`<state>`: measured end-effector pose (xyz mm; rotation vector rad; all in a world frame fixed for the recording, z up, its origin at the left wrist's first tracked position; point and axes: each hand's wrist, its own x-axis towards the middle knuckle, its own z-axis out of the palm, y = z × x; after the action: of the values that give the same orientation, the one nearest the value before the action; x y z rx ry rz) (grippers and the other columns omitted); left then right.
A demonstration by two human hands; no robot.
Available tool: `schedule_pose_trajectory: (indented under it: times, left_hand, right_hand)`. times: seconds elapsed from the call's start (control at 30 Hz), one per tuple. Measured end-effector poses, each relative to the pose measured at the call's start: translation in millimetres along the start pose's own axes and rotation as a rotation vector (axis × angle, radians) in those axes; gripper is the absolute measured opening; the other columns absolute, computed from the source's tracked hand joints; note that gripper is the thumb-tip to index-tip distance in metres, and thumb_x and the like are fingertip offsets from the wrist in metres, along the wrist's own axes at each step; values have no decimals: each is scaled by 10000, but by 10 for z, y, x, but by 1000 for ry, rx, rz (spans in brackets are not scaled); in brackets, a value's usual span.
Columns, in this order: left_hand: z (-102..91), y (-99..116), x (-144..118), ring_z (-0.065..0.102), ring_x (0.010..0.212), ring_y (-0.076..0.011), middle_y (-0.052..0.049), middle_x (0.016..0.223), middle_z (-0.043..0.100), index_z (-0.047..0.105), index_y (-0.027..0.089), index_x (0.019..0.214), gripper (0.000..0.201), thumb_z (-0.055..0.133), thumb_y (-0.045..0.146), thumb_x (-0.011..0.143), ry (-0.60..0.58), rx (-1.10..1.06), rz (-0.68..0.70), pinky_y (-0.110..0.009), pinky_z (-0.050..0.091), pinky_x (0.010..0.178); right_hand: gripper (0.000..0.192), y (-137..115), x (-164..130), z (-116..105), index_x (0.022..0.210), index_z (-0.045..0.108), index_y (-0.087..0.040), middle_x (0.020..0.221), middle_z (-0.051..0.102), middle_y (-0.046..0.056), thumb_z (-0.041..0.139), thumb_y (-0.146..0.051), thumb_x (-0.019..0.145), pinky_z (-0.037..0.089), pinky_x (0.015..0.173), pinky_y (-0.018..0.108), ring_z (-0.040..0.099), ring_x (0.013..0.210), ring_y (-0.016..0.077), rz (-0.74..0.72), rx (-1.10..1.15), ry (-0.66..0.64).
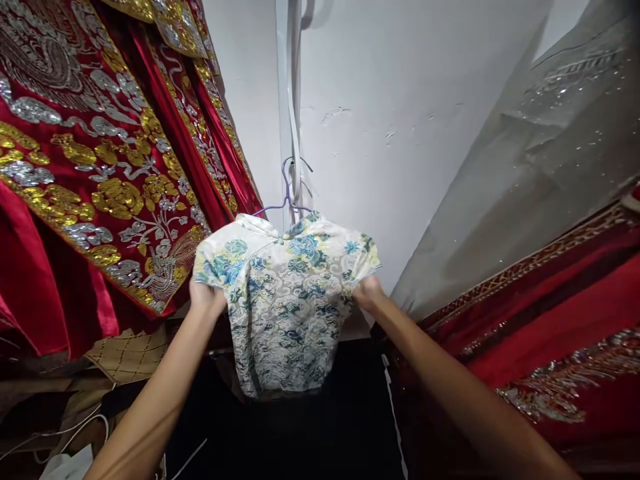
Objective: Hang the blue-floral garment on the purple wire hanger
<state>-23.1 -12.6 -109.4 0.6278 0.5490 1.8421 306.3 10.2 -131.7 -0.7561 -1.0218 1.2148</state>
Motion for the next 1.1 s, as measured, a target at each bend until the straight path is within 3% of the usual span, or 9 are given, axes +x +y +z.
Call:
schedule_pose_trajectory:
  times: [0.1,0.23,0.4,0.5,0.67,0.77,0.83,1.03,1.1]
  left_hand:
    - [66,226,-36,665,1151,-270,-122,1203,725,713,167,1150,465,571,544,919,-19,173,121,-395,530,1001]
    - [188,496,21,686,1011,-225,-66,1120,739,728,189,1113,342,697,397,843,-11,610,412,-295,542,873]
    - [319,745,56,658,842,-209,-62,897,727,749,149,967,353,574,452,929,-123,1066,509,-278,508,743]
    - [407,818,13,647,900,-215,-55,973,719,708,183,1174,394,571,467,939,-195,1296,599,-294,488,797]
    - [336,699,-30,589,737,-175,-13,796,649,705,202,1149,373,614,478,914,-244,1376,574,-277,442,704]
    - [275,522,-97,436,534,-133,23,576,472,727,183,897,421,521,545,956,-181,1111,504,-261,344,543]
    - [333,406,-179,387,488,-127,26,523,412,719,182,817,536,442,615,969,-121,943,537,-267,314,510]
    - [929,149,-589,383,414,-106,23,450,417,686,182,738,660,328,680,980,-281,426,284,-245,373,495]
    - [1115,124,-746,447,437,-109,13,485,478,702,175,788,615,375,659,981,-385,362,160,-247,428,521]
  right_hand:
    - [582,-125,121,-169,1092,702,-210,1088,747,95,484,-712,892,587,879,494,698,1059,295,50,88,-48]
    - [322,-498,246,-261,894,689,-199,908,754,55,766,-488,774,596,899,415,725,999,269,-63,32,12]
    - [328,-1008,425,27,949,691,-223,855,724,42,721,-527,830,606,886,353,728,988,229,-168,17,16]
    - [377,-1156,256,348,1062,702,-227,914,730,61,637,-559,894,603,897,356,717,1031,225,-232,-30,-91]
    - [424,-1181,-666,777,1217,703,-251,1082,747,70,471,-535,1003,621,837,408,730,1000,234,-98,-278,-633]
    - [481,-1152,-1045,839,1311,671,-233,1265,712,79,730,-418,871,573,959,395,693,1132,258,-94,-431,-1064]
    - [589,-1041,-1062,844,1405,592,-242,1374,654,80,757,-359,851,490,1083,382,626,1256,254,-192,-587,-1159]
    - [1104,-175,-688,983,1628,77,-140,1653,211,237,744,-420,794,244,1212,627,231,1521,410,-814,-1118,-639]
    - [1130,40,-645,1011,1621,3,-124,1596,287,270,702,-452,795,216,1183,689,263,1486,457,-988,-1147,-489]
